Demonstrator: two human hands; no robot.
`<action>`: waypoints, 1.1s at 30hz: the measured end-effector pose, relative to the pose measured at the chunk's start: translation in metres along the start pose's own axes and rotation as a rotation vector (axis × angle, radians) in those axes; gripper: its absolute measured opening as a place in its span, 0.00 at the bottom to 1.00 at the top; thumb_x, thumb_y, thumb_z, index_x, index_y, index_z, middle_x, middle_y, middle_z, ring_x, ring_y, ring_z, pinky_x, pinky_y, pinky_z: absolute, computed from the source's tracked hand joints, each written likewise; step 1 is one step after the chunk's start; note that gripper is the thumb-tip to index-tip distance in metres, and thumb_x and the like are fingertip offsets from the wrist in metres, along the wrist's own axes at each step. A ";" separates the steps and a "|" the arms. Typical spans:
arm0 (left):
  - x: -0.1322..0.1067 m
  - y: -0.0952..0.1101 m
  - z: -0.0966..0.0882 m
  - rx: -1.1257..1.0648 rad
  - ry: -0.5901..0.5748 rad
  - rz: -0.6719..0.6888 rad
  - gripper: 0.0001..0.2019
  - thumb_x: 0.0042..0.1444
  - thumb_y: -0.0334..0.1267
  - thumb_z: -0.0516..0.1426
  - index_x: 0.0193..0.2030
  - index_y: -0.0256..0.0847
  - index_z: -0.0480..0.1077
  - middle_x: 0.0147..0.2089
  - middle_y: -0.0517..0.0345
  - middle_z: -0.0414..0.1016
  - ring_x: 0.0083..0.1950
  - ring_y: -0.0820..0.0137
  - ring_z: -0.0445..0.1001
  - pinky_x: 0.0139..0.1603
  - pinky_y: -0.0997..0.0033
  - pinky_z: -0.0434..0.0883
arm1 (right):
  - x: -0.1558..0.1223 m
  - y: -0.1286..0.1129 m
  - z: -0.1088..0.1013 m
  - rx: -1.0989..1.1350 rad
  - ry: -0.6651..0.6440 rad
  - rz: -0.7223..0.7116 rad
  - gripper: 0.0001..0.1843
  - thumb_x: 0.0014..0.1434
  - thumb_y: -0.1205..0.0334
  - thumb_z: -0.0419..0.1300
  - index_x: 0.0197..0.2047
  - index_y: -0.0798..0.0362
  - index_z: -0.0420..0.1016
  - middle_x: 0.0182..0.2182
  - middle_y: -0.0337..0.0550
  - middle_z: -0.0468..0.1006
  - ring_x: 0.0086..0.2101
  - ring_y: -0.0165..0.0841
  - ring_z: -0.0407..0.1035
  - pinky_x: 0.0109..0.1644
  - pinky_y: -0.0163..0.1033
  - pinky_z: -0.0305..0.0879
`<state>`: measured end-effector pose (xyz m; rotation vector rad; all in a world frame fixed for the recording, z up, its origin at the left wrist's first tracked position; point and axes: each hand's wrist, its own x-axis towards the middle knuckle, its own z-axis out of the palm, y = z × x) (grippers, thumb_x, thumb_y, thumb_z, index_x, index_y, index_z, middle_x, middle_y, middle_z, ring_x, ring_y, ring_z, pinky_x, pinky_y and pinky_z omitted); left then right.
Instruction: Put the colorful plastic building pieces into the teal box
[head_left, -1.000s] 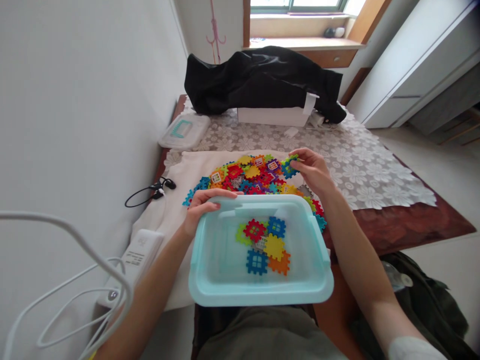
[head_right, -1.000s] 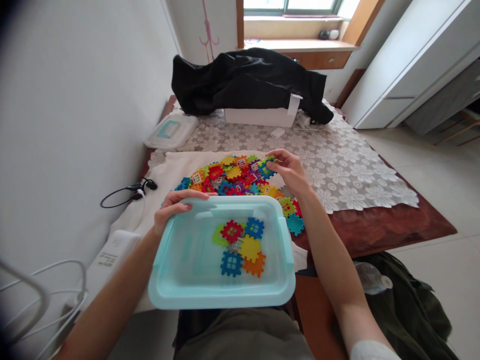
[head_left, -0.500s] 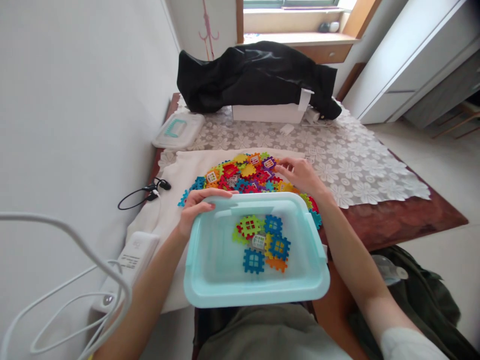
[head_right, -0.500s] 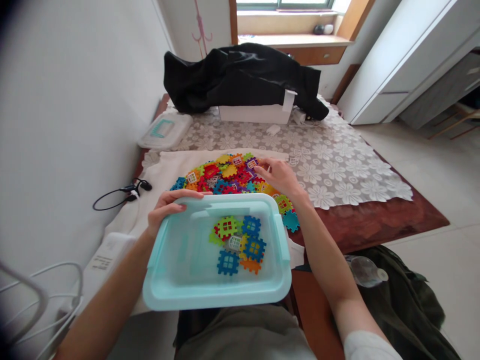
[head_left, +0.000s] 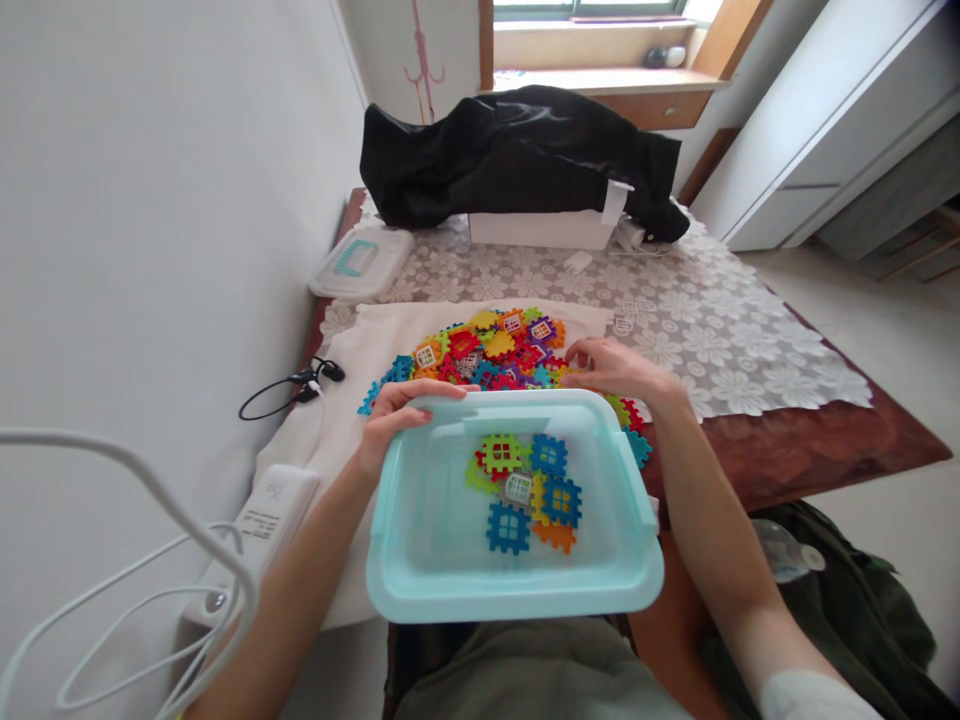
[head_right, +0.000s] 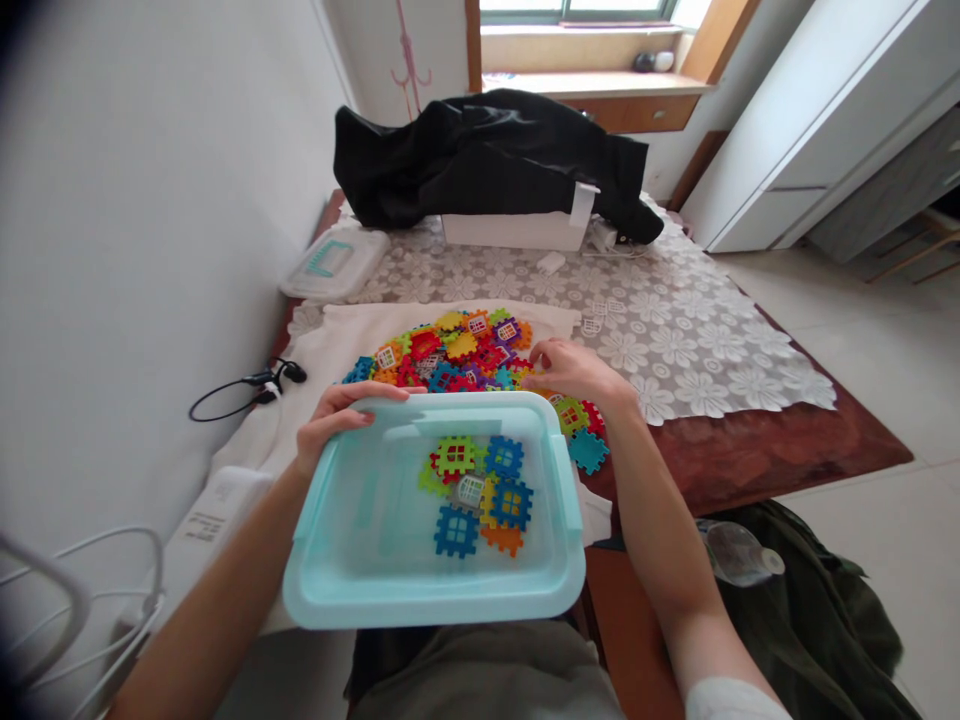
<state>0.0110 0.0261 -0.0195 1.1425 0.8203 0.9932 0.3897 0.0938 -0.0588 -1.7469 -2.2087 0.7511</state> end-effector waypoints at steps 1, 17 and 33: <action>0.000 0.000 0.000 -0.001 -0.009 0.002 0.20 0.49 0.35 0.63 0.46 0.37 0.91 0.53 0.43 0.91 0.57 0.48 0.88 0.57 0.60 0.82 | 0.000 -0.003 0.001 0.015 -0.015 -0.017 0.15 0.62 0.46 0.73 0.45 0.47 0.87 0.41 0.46 0.86 0.39 0.42 0.77 0.40 0.44 0.66; 0.004 -0.006 -0.005 -0.025 -0.044 0.011 0.20 0.49 0.35 0.63 0.47 0.40 0.91 0.55 0.45 0.91 0.53 0.52 0.89 0.50 0.65 0.83 | 0.015 -0.025 0.024 0.150 0.097 -0.060 0.13 0.66 0.59 0.70 0.53 0.51 0.83 0.55 0.54 0.85 0.55 0.50 0.78 0.60 0.50 0.72; 0.005 -0.007 -0.008 -0.035 -0.067 0.006 0.20 0.49 0.36 0.64 0.48 0.40 0.92 0.56 0.45 0.90 0.51 0.54 0.89 0.49 0.67 0.83 | 0.026 -0.024 0.030 0.419 0.243 -0.253 0.10 0.61 0.54 0.67 0.42 0.50 0.80 0.40 0.44 0.83 0.40 0.40 0.73 0.49 0.46 0.69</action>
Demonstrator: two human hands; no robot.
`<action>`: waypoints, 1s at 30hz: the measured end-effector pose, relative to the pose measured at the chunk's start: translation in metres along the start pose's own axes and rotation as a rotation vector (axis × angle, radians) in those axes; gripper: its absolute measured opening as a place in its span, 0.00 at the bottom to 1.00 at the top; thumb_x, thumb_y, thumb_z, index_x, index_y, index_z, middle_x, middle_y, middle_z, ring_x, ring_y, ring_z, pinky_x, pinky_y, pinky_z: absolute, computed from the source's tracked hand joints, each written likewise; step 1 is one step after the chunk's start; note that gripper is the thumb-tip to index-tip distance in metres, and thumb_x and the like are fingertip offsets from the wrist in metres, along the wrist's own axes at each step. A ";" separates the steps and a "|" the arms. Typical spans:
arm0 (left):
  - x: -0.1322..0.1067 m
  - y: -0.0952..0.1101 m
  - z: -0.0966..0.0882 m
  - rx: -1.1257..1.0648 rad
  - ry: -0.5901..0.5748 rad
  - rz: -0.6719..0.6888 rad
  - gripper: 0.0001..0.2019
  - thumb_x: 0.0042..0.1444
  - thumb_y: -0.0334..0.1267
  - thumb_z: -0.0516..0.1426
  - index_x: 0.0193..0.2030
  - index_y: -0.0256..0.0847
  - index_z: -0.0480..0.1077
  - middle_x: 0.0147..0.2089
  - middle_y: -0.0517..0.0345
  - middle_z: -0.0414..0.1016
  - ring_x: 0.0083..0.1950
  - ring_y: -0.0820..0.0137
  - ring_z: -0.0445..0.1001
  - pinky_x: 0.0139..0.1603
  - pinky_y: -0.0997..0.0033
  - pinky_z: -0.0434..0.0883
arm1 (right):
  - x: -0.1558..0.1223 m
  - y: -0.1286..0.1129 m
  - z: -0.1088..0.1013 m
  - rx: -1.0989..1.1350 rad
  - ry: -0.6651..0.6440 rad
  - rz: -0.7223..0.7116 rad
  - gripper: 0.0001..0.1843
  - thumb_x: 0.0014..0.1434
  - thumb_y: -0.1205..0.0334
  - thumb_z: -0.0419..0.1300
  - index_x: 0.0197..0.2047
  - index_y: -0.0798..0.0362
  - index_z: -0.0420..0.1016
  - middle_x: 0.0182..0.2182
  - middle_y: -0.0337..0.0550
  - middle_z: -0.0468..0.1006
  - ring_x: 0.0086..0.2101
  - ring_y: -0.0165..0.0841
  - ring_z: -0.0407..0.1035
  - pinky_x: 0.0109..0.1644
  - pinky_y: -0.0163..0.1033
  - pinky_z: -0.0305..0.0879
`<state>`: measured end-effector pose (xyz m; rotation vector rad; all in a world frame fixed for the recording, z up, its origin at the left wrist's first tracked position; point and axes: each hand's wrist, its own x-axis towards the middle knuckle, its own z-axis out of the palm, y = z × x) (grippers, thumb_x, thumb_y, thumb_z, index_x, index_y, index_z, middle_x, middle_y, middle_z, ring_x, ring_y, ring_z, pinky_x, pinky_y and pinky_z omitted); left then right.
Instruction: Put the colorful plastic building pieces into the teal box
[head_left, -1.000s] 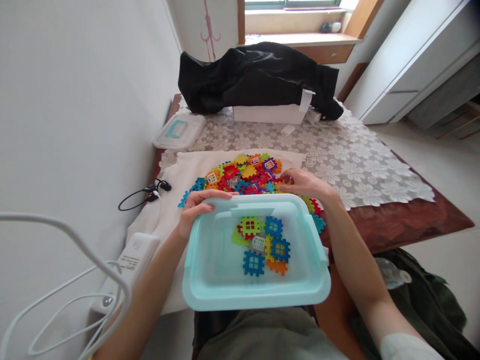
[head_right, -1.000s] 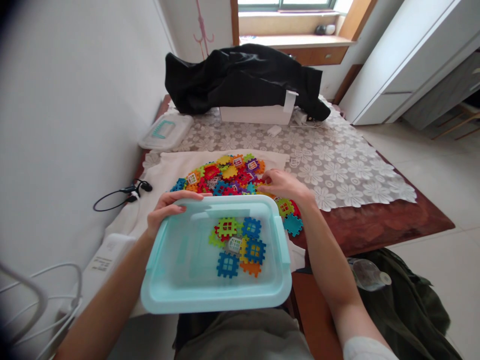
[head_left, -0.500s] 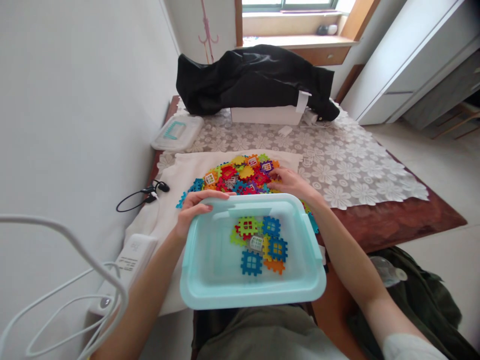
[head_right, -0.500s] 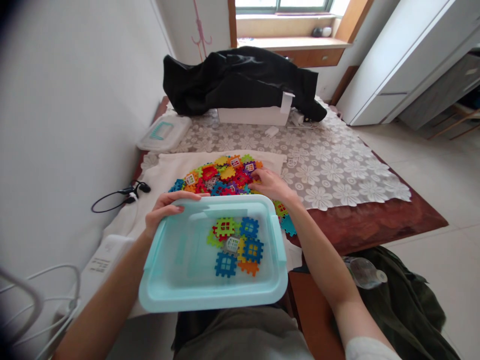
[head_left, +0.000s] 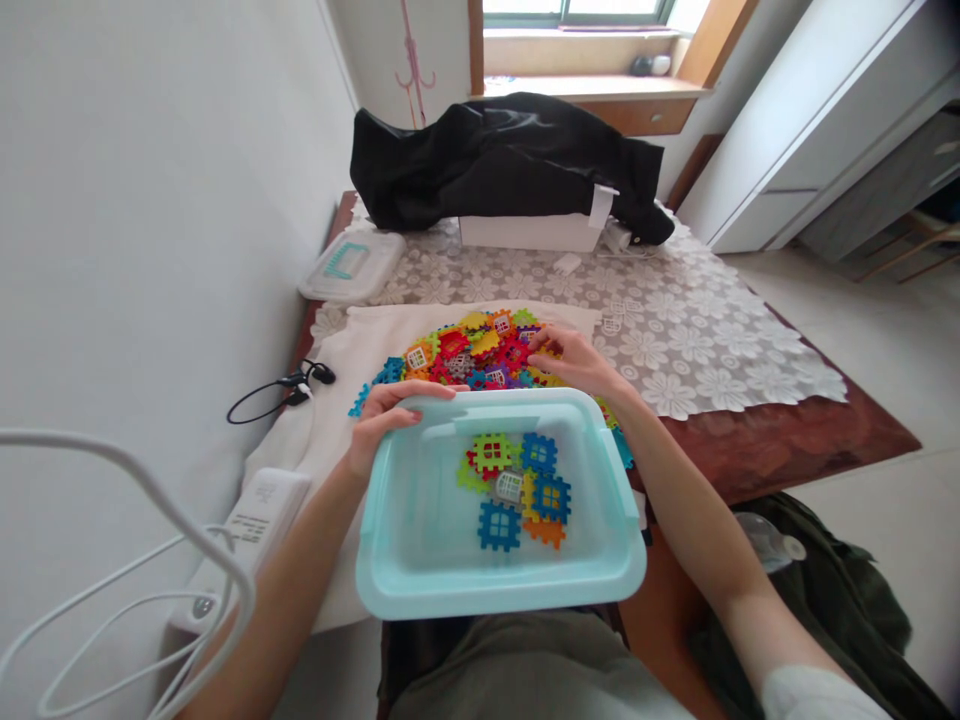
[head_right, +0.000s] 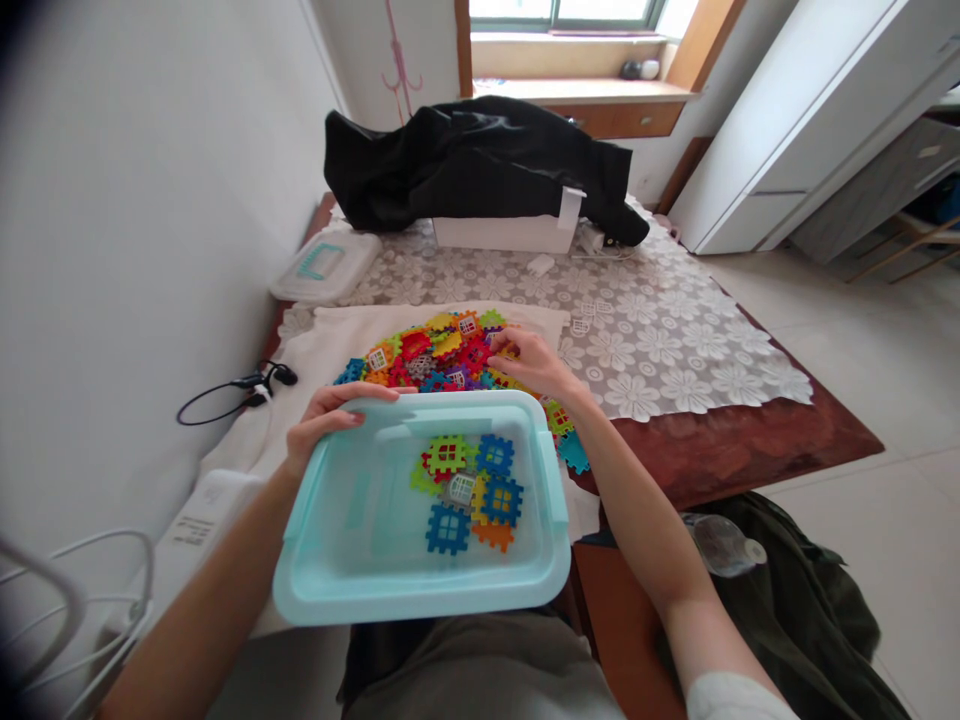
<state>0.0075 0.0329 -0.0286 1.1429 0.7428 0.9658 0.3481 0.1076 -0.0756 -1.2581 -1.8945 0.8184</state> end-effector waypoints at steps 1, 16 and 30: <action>0.000 0.000 0.000 0.003 0.001 -0.001 0.20 0.49 0.36 0.64 0.48 0.41 0.92 0.56 0.46 0.90 0.51 0.55 0.89 0.49 0.67 0.83 | -0.002 -0.001 0.000 -0.004 -0.030 -0.006 0.10 0.61 0.57 0.66 0.44 0.50 0.80 0.42 0.45 0.84 0.42 0.40 0.74 0.51 0.47 0.70; -0.001 0.001 0.003 0.011 0.017 -0.013 0.20 0.48 0.37 0.64 0.46 0.42 0.92 0.56 0.47 0.90 0.52 0.54 0.89 0.49 0.67 0.82 | 0.005 -0.001 -0.004 0.232 0.303 0.019 0.13 0.57 0.53 0.71 0.43 0.49 0.81 0.41 0.43 0.84 0.38 0.37 0.74 0.45 0.44 0.72; -0.002 0.005 0.005 0.021 0.028 0.012 0.19 0.50 0.36 0.63 0.46 0.38 0.91 0.55 0.44 0.90 0.54 0.50 0.89 0.52 0.63 0.84 | -0.021 -0.065 -0.005 0.805 -0.140 -0.080 0.29 0.52 0.42 0.83 0.35 0.47 0.70 0.34 0.39 0.75 0.33 0.32 0.67 0.36 0.38 0.67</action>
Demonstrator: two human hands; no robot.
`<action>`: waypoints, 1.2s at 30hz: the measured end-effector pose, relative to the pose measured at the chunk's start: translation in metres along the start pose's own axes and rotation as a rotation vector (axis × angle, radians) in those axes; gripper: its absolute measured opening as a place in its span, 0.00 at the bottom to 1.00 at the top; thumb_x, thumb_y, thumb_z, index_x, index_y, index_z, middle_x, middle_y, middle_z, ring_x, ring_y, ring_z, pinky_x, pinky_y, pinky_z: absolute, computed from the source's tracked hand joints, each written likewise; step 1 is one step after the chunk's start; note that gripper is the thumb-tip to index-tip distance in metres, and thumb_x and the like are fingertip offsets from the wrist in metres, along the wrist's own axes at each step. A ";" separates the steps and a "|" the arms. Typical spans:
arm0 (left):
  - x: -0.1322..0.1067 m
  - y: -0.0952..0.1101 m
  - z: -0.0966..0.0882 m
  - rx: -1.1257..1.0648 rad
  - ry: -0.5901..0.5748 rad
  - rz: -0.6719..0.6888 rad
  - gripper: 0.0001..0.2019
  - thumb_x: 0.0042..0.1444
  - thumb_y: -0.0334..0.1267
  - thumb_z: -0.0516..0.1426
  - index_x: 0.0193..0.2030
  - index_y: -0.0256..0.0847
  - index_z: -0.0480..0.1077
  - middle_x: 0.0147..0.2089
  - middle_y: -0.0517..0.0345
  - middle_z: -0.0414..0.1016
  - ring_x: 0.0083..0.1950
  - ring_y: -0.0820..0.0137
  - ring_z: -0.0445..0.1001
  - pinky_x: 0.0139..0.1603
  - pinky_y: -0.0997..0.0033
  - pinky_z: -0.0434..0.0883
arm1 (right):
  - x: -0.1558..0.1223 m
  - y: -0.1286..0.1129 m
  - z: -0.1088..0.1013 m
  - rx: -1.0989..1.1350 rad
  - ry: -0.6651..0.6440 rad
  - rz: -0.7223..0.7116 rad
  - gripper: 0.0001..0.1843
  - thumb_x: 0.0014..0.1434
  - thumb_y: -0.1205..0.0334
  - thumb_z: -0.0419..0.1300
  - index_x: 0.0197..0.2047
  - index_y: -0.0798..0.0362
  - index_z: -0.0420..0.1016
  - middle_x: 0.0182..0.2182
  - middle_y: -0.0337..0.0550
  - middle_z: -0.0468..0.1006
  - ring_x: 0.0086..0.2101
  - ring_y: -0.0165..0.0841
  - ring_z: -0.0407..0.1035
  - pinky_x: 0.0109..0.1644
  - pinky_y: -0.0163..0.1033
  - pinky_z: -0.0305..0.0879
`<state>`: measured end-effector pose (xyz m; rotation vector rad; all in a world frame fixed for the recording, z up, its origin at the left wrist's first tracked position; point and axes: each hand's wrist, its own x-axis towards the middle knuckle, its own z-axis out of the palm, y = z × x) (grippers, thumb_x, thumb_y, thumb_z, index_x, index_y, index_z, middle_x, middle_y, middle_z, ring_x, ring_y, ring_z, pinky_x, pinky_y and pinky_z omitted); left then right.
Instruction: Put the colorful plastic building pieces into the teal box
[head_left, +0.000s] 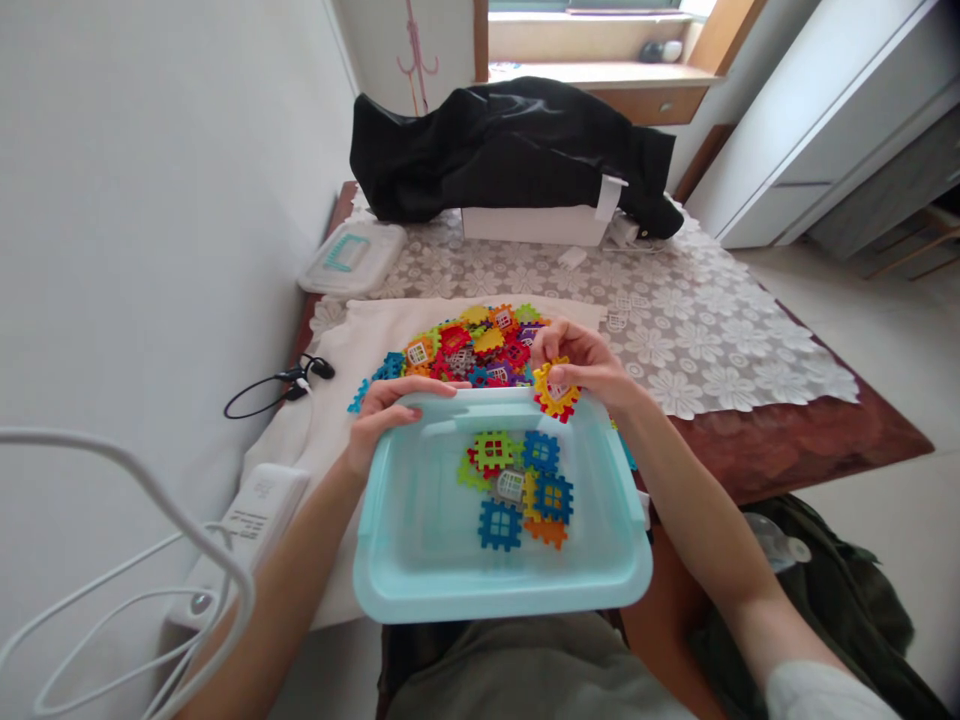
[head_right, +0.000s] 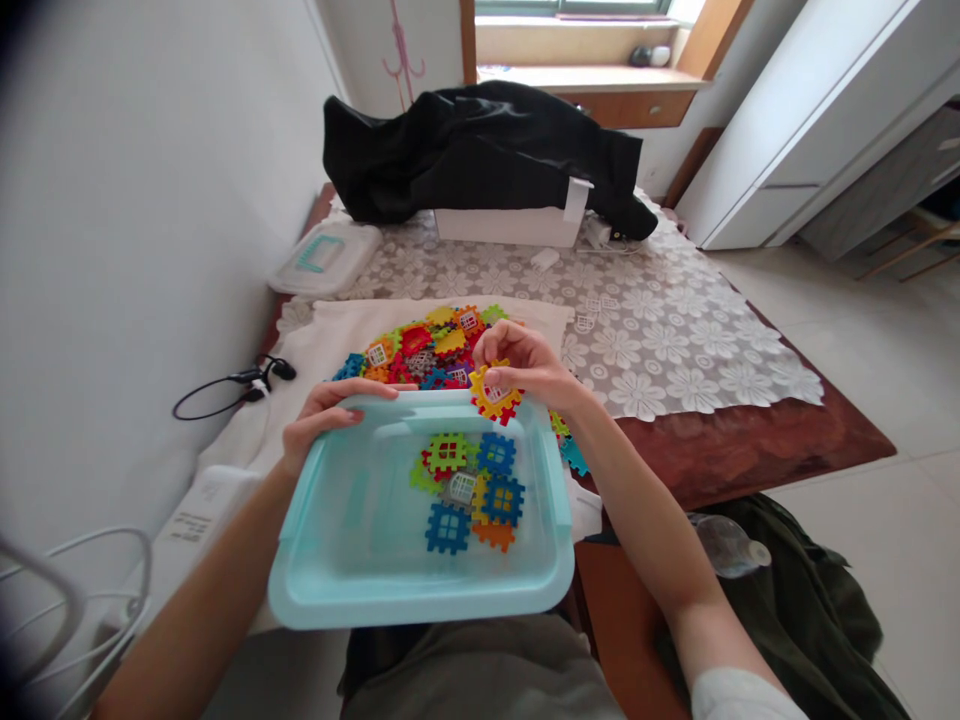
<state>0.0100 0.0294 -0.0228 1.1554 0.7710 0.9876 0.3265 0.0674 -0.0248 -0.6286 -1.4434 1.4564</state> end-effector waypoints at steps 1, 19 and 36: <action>0.000 0.001 0.001 0.002 0.003 0.000 0.19 0.50 0.36 0.63 0.46 0.37 0.91 0.55 0.43 0.90 0.54 0.49 0.89 0.52 0.62 0.84 | 0.000 0.001 -0.001 -0.014 -0.057 -0.006 0.27 0.55 0.40 0.81 0.35 0.48 0.72 0.33 0.40 0.76 0.34 0.33 0.69 0.38 0.39 0.68; -0.002 0.003 0.004 0.039 0.016 0.011 0.17 0.51 0.36 0.63 0.45 0.42 0.91 0.52 0.47 0.91 0.57 0.47 0.88 0.56 0.59 0.84 | 0.013 0.081 -0.017 -1.162 0.105 -0.012 0.14 0.73 0.56 0.66 0.57 0.48 0.86 0.60 0.54 0.83 0.63 0.52 0.74 0.73 0.62 0.66; 0.001 0.001 0.001 0.009 -0.011 0.015 0.18 0.50 0.37 0.64 0.45 0.40 0.91 0.53 0.45 0.91 0.54 0.52 0.89 0.52 0.66 0.83 | 0.011 0.076 -0.013 -0.875 0.068 -0.052 0.25 0.63 0.61 0.67 0.63 0.49 0.81 0.59 0.52 0.84 0.58 0.47 0.79 0.69 0.54 0.72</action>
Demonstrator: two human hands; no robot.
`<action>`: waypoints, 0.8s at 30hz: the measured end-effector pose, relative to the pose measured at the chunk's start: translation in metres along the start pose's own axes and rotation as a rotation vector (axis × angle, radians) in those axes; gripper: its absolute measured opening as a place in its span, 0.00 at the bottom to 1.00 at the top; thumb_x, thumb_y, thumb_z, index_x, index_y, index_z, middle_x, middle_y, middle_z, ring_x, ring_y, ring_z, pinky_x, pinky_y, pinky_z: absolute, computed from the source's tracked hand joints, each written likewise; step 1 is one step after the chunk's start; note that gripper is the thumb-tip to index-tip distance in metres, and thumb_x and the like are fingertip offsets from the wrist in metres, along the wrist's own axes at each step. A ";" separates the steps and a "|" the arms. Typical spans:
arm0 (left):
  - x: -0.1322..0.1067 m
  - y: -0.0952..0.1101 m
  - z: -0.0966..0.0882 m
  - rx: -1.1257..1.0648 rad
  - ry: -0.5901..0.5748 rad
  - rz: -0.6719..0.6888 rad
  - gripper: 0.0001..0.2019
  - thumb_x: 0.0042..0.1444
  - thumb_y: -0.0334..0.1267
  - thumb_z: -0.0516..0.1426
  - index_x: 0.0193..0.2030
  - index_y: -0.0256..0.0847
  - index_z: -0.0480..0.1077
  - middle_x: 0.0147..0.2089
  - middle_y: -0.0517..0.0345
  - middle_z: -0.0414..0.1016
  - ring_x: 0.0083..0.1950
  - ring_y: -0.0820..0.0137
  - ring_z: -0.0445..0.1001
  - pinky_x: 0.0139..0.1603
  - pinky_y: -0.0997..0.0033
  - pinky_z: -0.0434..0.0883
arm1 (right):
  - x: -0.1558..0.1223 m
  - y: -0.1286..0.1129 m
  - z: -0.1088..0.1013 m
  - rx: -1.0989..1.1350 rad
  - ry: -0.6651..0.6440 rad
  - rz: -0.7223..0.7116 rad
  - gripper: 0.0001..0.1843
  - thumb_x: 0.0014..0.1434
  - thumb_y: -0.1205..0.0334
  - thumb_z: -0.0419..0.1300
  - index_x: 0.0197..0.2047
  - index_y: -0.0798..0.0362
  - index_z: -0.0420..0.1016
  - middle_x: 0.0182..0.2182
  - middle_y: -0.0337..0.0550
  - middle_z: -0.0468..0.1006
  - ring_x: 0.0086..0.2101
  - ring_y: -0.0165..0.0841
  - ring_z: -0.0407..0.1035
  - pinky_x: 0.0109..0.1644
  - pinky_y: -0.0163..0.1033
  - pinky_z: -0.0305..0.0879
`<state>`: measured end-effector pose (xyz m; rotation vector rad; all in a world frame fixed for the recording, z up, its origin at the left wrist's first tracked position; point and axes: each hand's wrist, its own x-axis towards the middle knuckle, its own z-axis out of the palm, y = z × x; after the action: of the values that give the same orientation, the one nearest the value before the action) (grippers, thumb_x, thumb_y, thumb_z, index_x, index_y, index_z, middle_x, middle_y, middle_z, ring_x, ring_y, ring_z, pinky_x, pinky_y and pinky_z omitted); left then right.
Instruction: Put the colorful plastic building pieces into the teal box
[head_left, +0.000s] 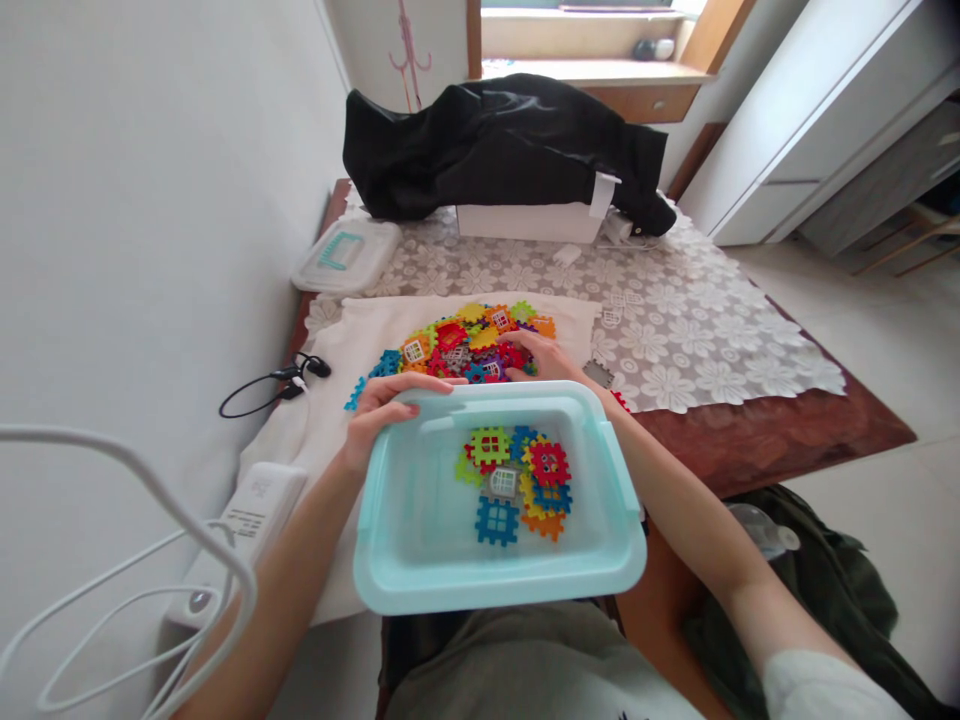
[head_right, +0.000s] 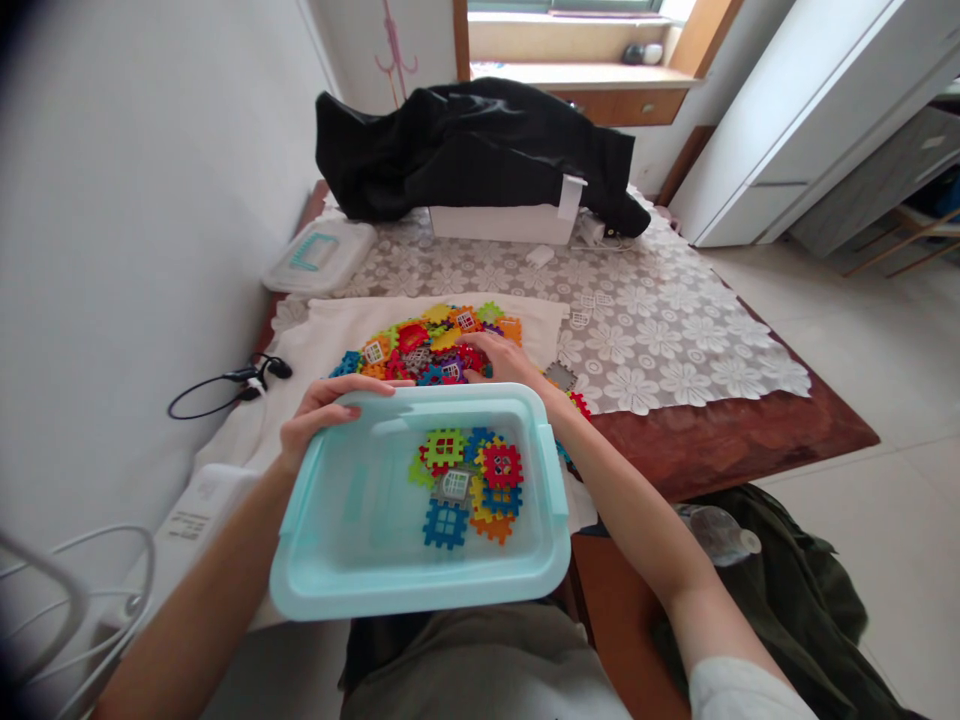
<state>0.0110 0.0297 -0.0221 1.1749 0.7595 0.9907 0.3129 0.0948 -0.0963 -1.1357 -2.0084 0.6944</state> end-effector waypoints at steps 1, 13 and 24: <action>0.000 0.000 0.000 0.000 0.002 -0.002 0.18 0.50 0.37 0.64 0.45 0.39 0.91 0.53 0.44 0.91 0.54 0.52 0.89 0.53 0.66 0.83 | -0.001 0.000 0.000 -0.006 -0.015 0.012 0.26 0.63 0.61 0.67 0.65 0.48 0.80 0.61 0.52 0.84 0.60 0.48 0.79 0.70 0.54 0.71; -0.002 0.001 0.001 0.031 0.010 -0.001 0.18 0.50 0.36 0.63 0.45 0.40 0.91 0.55 0.45 0.91 0.58 0.47 0.87 0.55 0.58 0.83 | 0.000 -0.006 -0.004 -0.018 0.076 0.081 0.21 0.70 0.54 0.60 0.62 0.50 0.80 0.41 0.44 0.87 0.34 0.36 0.75 0.42 0.41 0.72; -0.002 0.002 0.002 0.038 0.038 0.001 0.17 0.50 0.36 0.64 0.44 0.40 0.91 0.53 0.47 0.91 0.57 0.47 0.87 0.57 0.60 0.82 | 0.001 -0.007 -0.006 -0.019 -0.077 0.053 0.17 0.68 0.52 0.69 0.56 0.49 0.85 0.54 0.51 0.88 0.53 0.47 0.82 0.62 0.50 0.76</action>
<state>0.0114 0.0277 -0.0196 1.1922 0.8113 1.0058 0.3133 0.0932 -0.0870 -1.1940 -2.0596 0.7584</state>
